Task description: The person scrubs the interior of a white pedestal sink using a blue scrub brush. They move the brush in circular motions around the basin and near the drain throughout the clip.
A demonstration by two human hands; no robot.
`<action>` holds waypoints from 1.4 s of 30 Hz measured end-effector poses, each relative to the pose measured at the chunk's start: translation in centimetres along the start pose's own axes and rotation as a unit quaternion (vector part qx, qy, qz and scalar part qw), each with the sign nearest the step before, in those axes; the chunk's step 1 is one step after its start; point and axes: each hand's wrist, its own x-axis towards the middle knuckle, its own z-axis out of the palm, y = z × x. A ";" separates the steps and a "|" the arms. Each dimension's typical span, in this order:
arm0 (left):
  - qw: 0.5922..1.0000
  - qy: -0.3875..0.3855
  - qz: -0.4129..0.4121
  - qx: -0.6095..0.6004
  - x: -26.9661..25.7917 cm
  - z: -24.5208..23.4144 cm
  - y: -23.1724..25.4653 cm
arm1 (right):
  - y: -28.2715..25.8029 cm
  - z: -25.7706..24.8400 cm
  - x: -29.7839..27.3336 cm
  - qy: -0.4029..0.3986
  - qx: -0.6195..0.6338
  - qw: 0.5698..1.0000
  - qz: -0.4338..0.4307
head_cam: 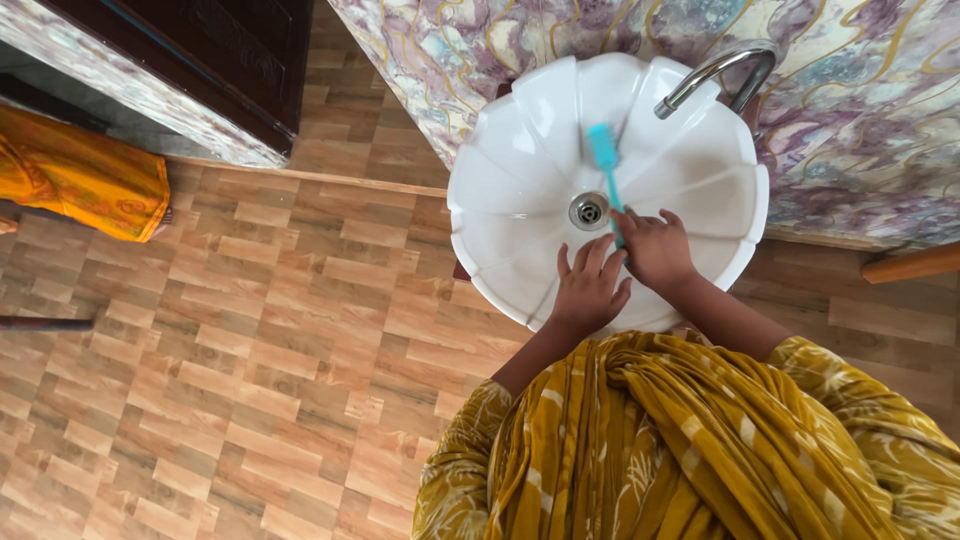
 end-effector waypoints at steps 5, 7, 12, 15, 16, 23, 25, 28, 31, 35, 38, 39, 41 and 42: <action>0.999 -0.030 -0.021 -0.026 -0.2 0.4 -0.2 | 0.5 0.0 0.2 -0.100 0.118 0.988 0.007; 0.999 -0.041 -0.025 -0.018 0.3 0.4 -0.4 | 0.2 0.1 0.3 -0.035 0.052 0.998 -0.016; 0.998 -0.058 -0.018 -0.018 0.3 0.8 -0.5 | 0.7 0.0 0.4 -0.049 0.133 0.990 -0.007; 0.998 -0.057 -0.017 -0.006 0.2 0.7 -0.5 | 0.8 -0.1 0.3 -0.020 0.124 0.992 -0.012; 0.998 -0.057 -0.015 -0.011 0.3 0.7 -0.5 | 0.7 0.0 0.3 0.024 0.095 0.995 -0.021; 0.998 -0.056 -0.017 -0.003 -0.1 1.1 -0.8 | 0.7 -0.4 0.3 -0.062 0.138 0.988 -0.003; 0.998 -0.058 0.000 -0.009 0.1 1.2 -0.8 | 1.1 -0.1 0.4 0.025 0.087 0.996 0.008; 0.998 -0.053 0.007 -0.020 0.1 1.1 -0.7 | 1.5 0.5 0.4 -0.034 0.123 0.992 0.005; 0.998 -0.056 0.007 -0.013 0.3 1.0 -0.8 | 1.1 0.3 0.1 -0.038 0.142 0.989 -0.015; 0.998 -0.054 0.019 0.000 0.3 1.1 -0.7 | 1.1 -0.2 0.4 -0.008 0.117 0.993 0.018; 0.999 -0.038 0.017 -0.005 -0.1 1.0 -0.7 | 1.0 -0.1 0.0 -0.059 0.138 0.988 0.016; 0.999 -0.046 0.012 -0.004 0.0 1.0 -0.6 | 1.0 0.1 -0.1 -0.020 0.102 0.995 -0.001; 0.998 -0.061 0.002 -0.001 0.2 0.9 -0.5 | 1.1 0.3 -0.1 0.019 0.063 0.998 -0.005; 0.998 -0.060 0.006 -0.002 0.2 0.9 -0.5 | 1.3 0.4 -0.1 0.018 0.061 0.998 0.009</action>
